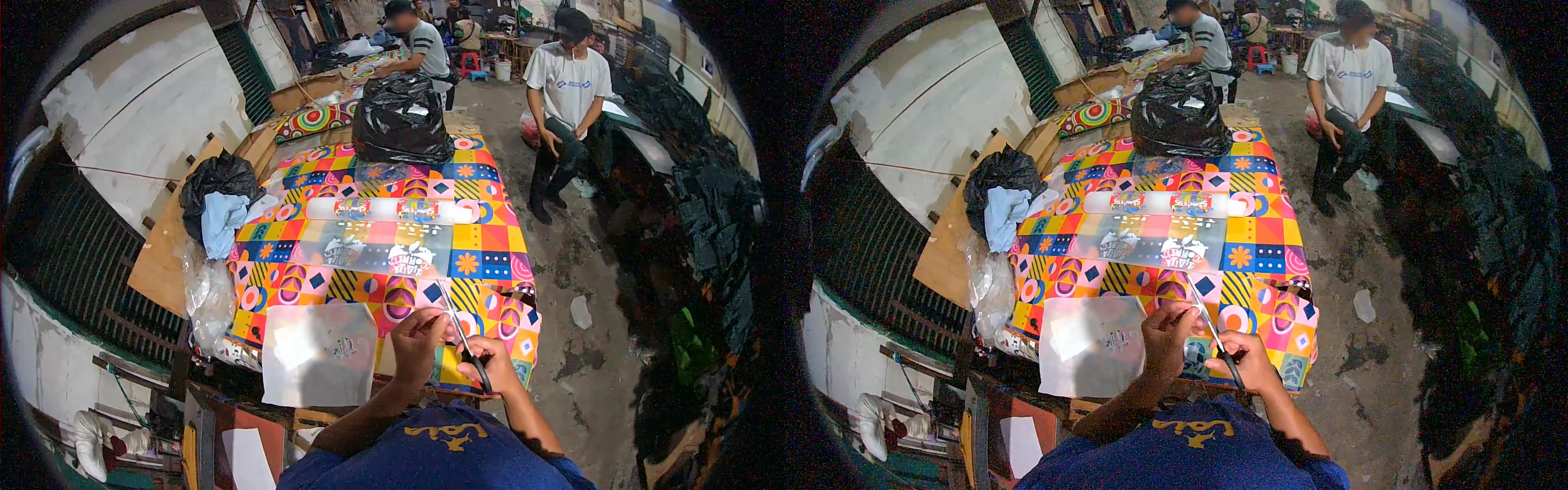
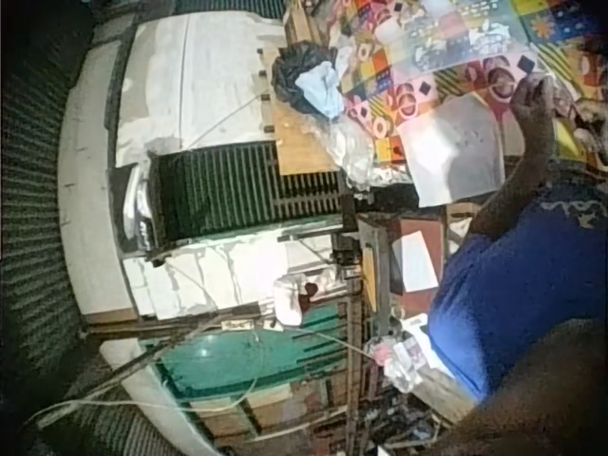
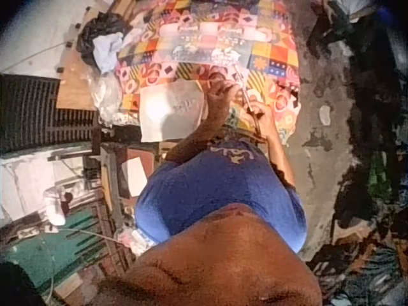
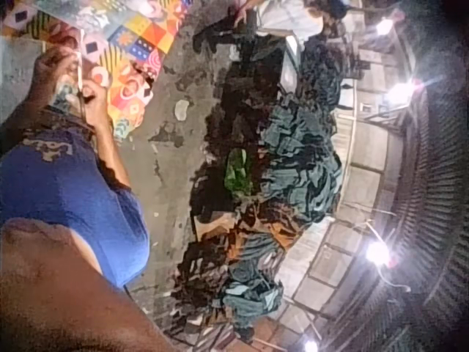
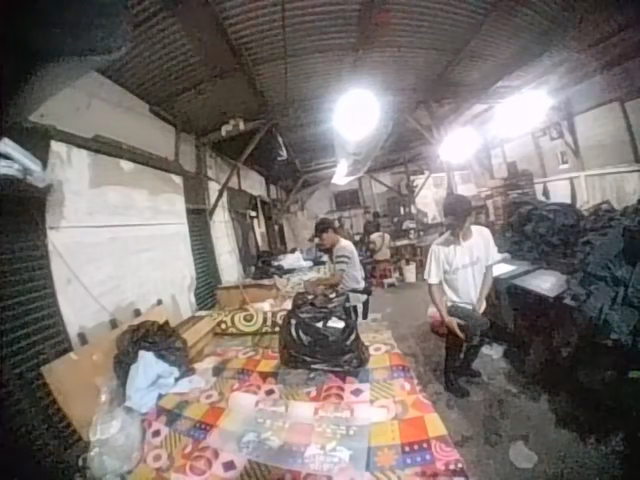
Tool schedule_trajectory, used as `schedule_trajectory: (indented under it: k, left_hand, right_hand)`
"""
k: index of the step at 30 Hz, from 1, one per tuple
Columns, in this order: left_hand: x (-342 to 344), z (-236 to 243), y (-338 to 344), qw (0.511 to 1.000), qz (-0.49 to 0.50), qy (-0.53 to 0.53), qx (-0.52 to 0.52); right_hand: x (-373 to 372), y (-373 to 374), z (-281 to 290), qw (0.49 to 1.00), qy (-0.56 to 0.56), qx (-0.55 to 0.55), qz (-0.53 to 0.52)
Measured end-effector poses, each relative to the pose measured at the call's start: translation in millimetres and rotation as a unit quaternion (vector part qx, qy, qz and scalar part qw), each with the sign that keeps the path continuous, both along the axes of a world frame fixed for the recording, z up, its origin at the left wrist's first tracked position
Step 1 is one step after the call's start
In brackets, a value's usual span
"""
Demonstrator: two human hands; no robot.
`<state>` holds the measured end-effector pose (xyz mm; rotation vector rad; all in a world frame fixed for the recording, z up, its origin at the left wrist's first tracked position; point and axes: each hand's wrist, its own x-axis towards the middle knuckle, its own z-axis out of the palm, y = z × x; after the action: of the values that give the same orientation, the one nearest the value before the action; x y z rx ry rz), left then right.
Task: The person uses scissors to cut a piece of white material on a colorful patterned table. The person holds the material with one hand and cuts it with the other, occasionally adjusting the position of the material.
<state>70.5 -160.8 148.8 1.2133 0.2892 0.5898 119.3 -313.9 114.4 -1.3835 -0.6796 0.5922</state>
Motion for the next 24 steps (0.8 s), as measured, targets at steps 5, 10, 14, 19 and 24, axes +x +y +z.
schedule_trajectory:
  k: [5,10,14,19,24]
  left_hand:
    - [-1,3,1,1.0,-0.011,0.015,0.011]
    - [0,1,5,0.999,-0.009,0.015,0.027]
    - [-1,7,8,0.999,-0.023,0.028,0.033]
    - [0,7,10,0.998,-0.036,0.032,0.04]
    - [0,17,14,0.996,-0.06,0.046,0.038]
  right_hand:
    - [-1,0,3,1.0,0.009,0.009,0.004]
    - [2,-2,-2,1.0,-0.011,0.0,0.013]
    - [1,0,-2,1.0,0.014,0.015,0.017]
    - [-1,3,-6,1.0,0.009,0.02,0.007]
    - [3,1,-6,0.999,-0.002,0.037,0.013]
